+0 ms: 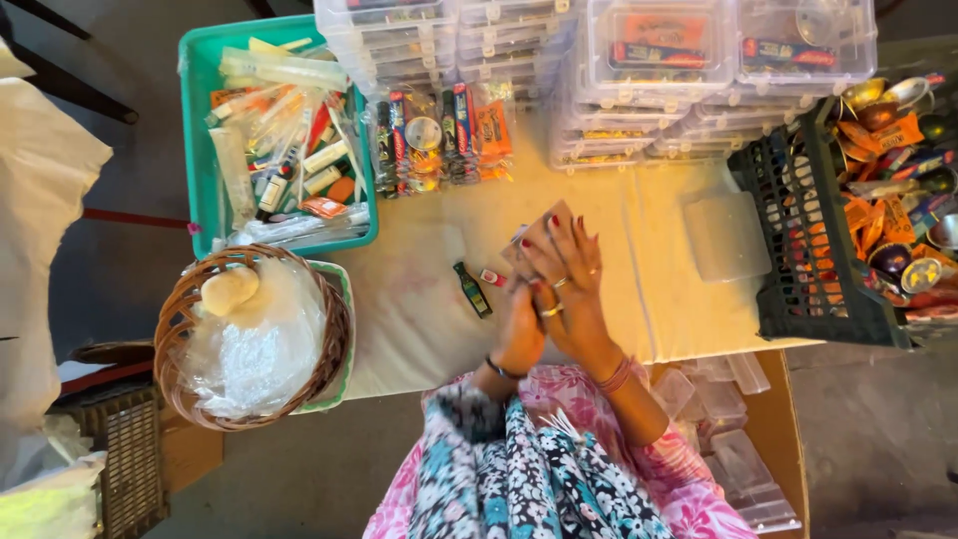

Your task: The person organizes various items into kits by placing batteries, lighters, and small packages into clear plastic bags and then into plastic containers.

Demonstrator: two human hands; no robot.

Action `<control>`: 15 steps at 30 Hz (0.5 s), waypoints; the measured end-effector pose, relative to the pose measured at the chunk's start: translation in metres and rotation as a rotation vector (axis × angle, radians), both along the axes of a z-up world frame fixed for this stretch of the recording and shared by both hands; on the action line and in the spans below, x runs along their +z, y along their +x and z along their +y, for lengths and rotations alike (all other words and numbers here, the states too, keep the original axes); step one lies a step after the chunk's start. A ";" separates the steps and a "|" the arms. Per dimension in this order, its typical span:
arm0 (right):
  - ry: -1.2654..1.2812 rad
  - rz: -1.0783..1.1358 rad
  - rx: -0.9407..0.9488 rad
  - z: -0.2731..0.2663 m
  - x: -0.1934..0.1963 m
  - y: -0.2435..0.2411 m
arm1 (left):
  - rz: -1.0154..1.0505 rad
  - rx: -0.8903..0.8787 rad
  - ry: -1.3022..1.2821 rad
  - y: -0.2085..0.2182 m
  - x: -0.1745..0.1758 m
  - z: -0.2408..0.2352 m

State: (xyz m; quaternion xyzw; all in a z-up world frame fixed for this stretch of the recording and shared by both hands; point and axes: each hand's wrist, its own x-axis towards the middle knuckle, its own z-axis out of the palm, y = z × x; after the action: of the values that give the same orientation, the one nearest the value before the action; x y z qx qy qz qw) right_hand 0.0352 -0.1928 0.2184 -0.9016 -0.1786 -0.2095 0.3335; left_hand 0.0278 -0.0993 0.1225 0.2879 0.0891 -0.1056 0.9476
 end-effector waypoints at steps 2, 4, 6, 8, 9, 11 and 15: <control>0.094 0.005 0.031 0.006 0.010 0.006 | -0.018 0.033 -0.079 -0.001 0.025 0.005; 0.185 0.013 0.063 0.016 0.013 0.005 | -0.035 0.066 -0.162 0.002 0.055 0.012; 0.265 -0.016 0.100 0.032 0.010 0.000 | -0.121 0.205 -0.006 0.012 0.091 0.025; 0.279 -0.036 0.136 0.034 0.015 0.007 | -0.144 0.253 0.066 0.010 0.073 0.027; 0.294 -0.050 0.162 0.035 0.016 0.010 | -0.158 0.293 0.140 0.008 0.064 0.027; 0.399 0.013 0.175 0.037 0.028 0.012 | -0.118 0.281 0.087 -0.006 0.053 0.022; 0.526 0.062 0.125 0.044 0.022 0.002 | -0.084 0.298 0.012 -0.003 0.082 0.027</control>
State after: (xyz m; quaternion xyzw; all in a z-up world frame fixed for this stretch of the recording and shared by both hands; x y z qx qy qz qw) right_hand 0.0373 -0.1486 0.2404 -0.7773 -0.1630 -0.1998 0.5739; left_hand 0.0253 -0.0727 0.2047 0.2811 0.0917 0.0490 0.9540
